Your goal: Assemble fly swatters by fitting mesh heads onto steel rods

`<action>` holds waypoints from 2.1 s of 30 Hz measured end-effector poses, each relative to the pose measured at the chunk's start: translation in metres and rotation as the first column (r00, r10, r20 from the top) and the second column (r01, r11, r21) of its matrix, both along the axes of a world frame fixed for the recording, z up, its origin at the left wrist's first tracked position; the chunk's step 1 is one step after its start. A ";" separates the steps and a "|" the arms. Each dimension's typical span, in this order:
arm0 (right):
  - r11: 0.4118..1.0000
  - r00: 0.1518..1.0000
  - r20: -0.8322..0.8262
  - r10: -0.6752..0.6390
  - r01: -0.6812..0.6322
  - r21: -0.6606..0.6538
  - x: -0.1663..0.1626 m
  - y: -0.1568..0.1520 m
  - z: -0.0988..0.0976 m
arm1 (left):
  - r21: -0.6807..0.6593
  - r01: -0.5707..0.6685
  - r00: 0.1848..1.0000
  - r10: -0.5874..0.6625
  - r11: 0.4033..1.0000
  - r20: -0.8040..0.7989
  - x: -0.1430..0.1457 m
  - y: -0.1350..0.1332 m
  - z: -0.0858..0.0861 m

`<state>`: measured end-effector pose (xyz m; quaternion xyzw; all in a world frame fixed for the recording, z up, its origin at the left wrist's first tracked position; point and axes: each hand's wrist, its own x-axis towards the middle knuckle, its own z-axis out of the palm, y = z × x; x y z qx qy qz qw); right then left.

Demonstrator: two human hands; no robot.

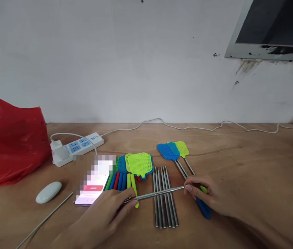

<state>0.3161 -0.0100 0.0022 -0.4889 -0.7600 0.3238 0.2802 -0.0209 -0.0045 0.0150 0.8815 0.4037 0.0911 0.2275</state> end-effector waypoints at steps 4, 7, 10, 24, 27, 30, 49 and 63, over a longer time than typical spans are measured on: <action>1.000 0.998 -0.056 -0.005 0.004 -0.015 -0.011 0.000 -0.004 | 0.070 0.024 0.999 -0.021 0.997 -0.043 0.002 0.002 -0.002; 0.998 0.998 -0.045 -0.038 0.040 0.051 -0.028 -0.002 -0.005 | 0.137 0.033 0.998 -0.025 0.990 -0.064 0.005 0.000 -0.002; 0.998 0.998 -0.060 -0.023 0.026 0.055 -0.047 -0.007 -0.005 | 0.160 0.069 0.996 -0.059 0.985 -0.066 0.010 -0.002 -0.004; 0.976 0.797 -0.574 -0.185 0.079 -0.204 -0.078 0.000 -0.001 | -0.126 -0.118 0.963 0.144 0.985 0.227 0.041 -0.013 0.000; 0.939 0.668 -0.695 -0.268 0.018 -0.344 -0.086 0.002 -0.003 | -0.161 -0.072 0.951 0.117 0.984 0.286 0.044 -0.016 0.002; 0.914 0.541 -0.753 -0.374 0.080 -0.397 -0.085 0.005 -0.001 | -0.097 -0.014 0.937 0.048 0.995 0.346 0.043 -0.013 0.005; 0.897 0.913 0.116 -0.391 0.349 0.273 -0.035 0.052 -0.033 | 0.244 0.206 0.967 -0.235 0.948 0.095 0.043 0.003 -0.022; 0.832 0.636 0.560 -0.531 0.264 0.489 -0.021 0.041 -0.023 | 0.279 0.201 0.958 -0.248 0.939 0.147 0.041 0.005 -0.021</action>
